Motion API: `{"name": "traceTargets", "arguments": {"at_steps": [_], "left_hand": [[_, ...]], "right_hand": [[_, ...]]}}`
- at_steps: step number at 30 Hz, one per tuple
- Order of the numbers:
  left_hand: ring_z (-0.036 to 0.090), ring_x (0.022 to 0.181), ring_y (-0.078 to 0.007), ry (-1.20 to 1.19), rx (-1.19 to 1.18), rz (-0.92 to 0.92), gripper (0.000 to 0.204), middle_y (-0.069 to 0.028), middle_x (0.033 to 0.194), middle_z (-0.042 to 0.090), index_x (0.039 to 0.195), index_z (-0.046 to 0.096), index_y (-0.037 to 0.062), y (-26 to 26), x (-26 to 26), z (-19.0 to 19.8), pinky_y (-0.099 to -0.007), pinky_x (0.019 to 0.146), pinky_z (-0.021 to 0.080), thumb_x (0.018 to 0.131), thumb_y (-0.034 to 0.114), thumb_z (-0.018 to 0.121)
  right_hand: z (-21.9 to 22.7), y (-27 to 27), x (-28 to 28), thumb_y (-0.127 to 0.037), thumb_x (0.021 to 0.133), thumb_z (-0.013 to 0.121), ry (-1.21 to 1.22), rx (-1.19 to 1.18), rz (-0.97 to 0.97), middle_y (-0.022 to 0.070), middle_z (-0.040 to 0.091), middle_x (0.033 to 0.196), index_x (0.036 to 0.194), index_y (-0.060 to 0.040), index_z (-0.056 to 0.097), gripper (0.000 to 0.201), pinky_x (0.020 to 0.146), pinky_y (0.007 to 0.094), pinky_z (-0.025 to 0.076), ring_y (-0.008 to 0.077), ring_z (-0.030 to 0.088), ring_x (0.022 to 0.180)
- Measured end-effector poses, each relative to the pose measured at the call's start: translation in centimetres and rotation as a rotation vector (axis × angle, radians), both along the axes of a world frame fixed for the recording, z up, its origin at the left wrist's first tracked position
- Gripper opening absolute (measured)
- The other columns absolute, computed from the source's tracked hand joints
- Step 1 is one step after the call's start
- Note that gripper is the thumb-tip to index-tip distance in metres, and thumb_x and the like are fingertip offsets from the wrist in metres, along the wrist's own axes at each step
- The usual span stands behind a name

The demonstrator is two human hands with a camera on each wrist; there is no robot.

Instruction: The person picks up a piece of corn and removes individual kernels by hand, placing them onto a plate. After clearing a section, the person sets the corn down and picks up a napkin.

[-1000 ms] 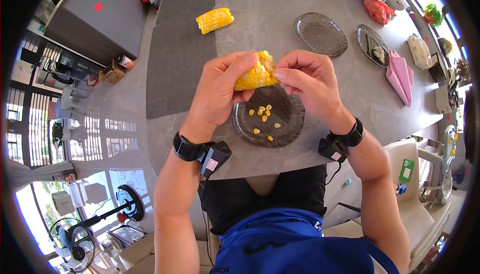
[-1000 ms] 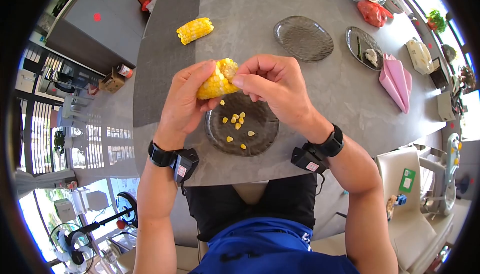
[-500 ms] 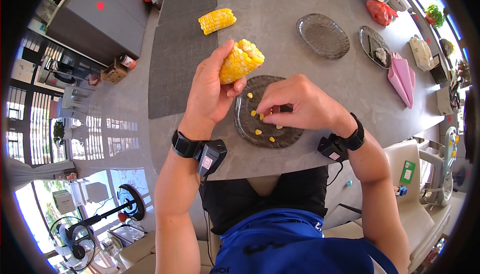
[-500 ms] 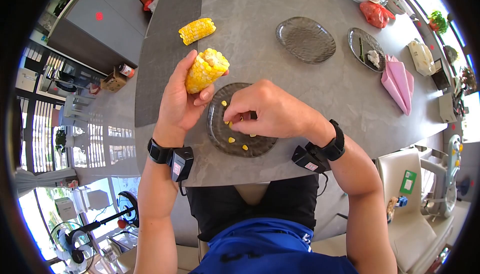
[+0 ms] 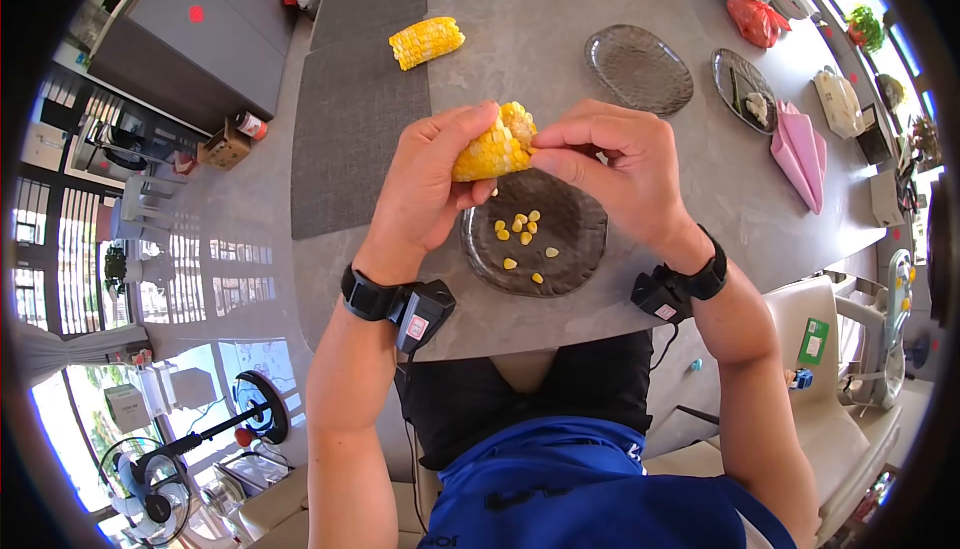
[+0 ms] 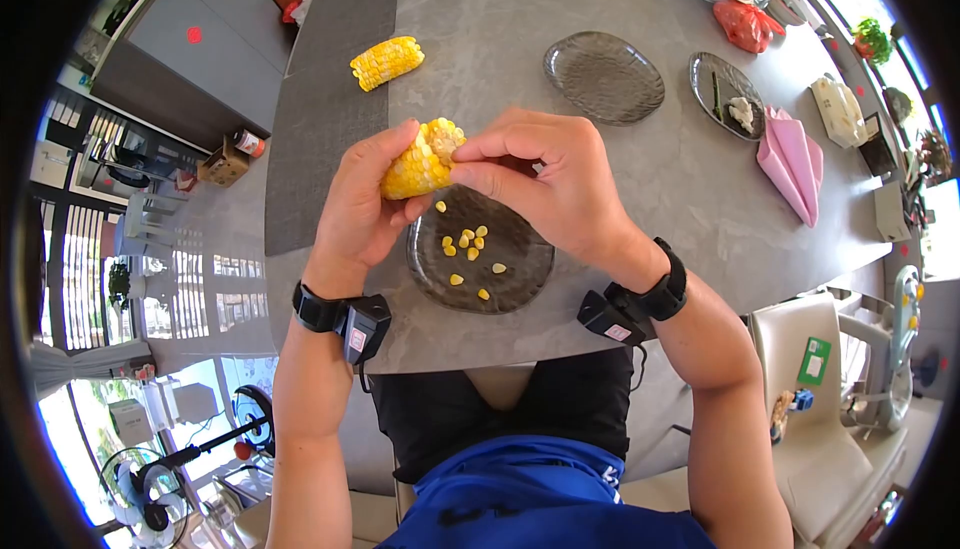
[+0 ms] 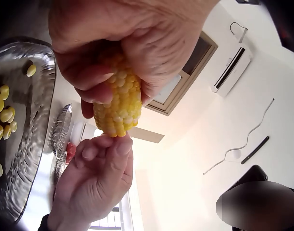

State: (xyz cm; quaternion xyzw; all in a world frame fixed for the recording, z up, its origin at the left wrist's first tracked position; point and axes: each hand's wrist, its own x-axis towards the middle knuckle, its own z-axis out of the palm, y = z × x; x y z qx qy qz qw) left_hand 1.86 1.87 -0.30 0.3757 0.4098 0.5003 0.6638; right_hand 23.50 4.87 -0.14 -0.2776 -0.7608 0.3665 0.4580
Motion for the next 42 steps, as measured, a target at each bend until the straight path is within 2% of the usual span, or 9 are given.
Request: {"name": "traceTargets", "arguments": {"at_steps": [6,9,18,24,27,30,35,39,42], "left_hand": [[0.055,0.06,-0.0058,0.035,0.001,-0.017,0.034,-0.0027,0.085,0.068,0.104,0.072,0.0025,-0.1,0.1,0.1,-0.0203,0.046,0.038,0.105,0.035,0.06],[0.056,0.06,-0.0059,0.049,0.007,-0.044,0.034,-0.0034,0.085,0.068,0.105,0.071,0.0014,-0.1,-0.1,0.2,-0.0203,0.045,0.039,0.104,0.034,0.061],[0.055,0.057,-0.0073,-0.002,-0.025,-0.062,0.034,-0.0036,0.084,0.068,0.1,0.07,0.0021,0.1,-0.5,-0.2,-0.0207,0.044,0.038,0.104,0.035,0.062],[0.053,0.054,-0.0098,-0.164,-0.054,0.073,0.034,-0.0041,0.084,0.068,0.097,0.07,0.0029,0.5,-0.7,-0.2,-0.0223,0.044,0.036,0.102,0.036,0.065],[0.053,0.054,-0.0107,-0.164,-0.049,0.1,0.033,-0.005,0.085,0.068,0.099,0.07,0.0026,0.5,-0.8,-0.3,-0.023,0.045,0.036,0.102,0.036,0.066],[0.053,0.055,-0.0106,-0.165,-0.047,0.108,0.033,-0.0053,0.087,0.069,0.1,0.07,0.0027,0.4,-0.6,-0.2,-0.0229,0.045,0.036,0.101,0.035,0.067],[0.053,0.057,-0.0121,-0.113,-0.043,0.07,0.036,-0.0067,0.095,0.071,0.106,0.068,0.0059,0.5,-0.8,-0.7,-0.0225,0.046,0.033,0.101,0.041,0.067],[0.054,0.058,-0.009,-0.137,-0.015,0.037,0.032,-0.0045,0.09,0.071,0.105,0.072,0.0022,0.1,-0.6,-0.2,-0.0211,0.047,0.039,0.101,0.034,0.068],[0.054,0.058,-0.0079,-0.137,-0.012,0.001,0.031,-0.0046,0.091,0.071,0.107,0.073,0.0022,0.1,-0.6,-0.4,-0.0206,0.047,0.04,0.102,0.032,0.067]], "right_hand": [[1.5,0.4,0.7,-0.014,0.092,0.081,-0.055,-0.441,0.072,0.0008,0.07,0.077,0.099,-0.0007,0.081,0.015,0.06,0.0208,0.045,0.0042,0.059,0.068],[0.9,1.0,1.0,-0.017,0.093,0.081,0.075,-0.626,0.208,-0.0006,0.068,0.074,0.097,-0.0005,0.081,0.017,0.058,0.0202,0.043,0.0037,0.056,0.065],[1.0,1.1,1.0,-0.016,0.095,0.078,0.23,-0.81,0.326,0.0012,0.071,0.081,0.1,0.0,0.075,0.017,0.057,0.0185,0.042,0.0034,0.058,0.067],[1.5,0.9,1.5,-0.012,0.093,0.077,-0.091,-0.418,0.353,0.0015,0.074,0.083,0.096,0.0007,0.076,0.013,0.064,0.0223,0.05,0.0063,0.065,0.073],[0.9,1.0,1.0,-0.01,0.09,0.079,-0.259,-0.334,0.433,0.002,0.074,0.082,0.095,0.001,0.077,0.012,0.066,0.0242,0.052,0.0072,0.065,0.073],[0.3,1.0,0.7,-0.008,0.088,0.08,-0.304,-0.309,0.385,0.0027,0.074,0.08,0.096,0.0009,0.077,0.012,0.065,0.0242,0.05,0.0068,0.063,0.071],[0.6,0.9,0.9,-0.009,0.088,0.082,-0.229,-0.255,0.256,0.0009,0.072,0.078,0.096,0.0001,0.078,0.013,0.062,0.0242,0.048,0.006,0.059,0.068],[0.7,0.0,0.3,-0.009,0.086,0.085,-0.039,-0.146,0.015,-0.0005,0.069,0.079,0.098,-0.0011,0.077,0.017,0.06,0.0226,0.046,0.0047,0.056,0.066],[0.2,0.4,0.3,-0.008,0.084,0.087,-0.003,-0.083,-0.008,-0.0007,0.067,0.083,0.1,-0.0025,0.077,0.02,0.06,0.022,0.046,0.0041,0.056,0.067]]}}
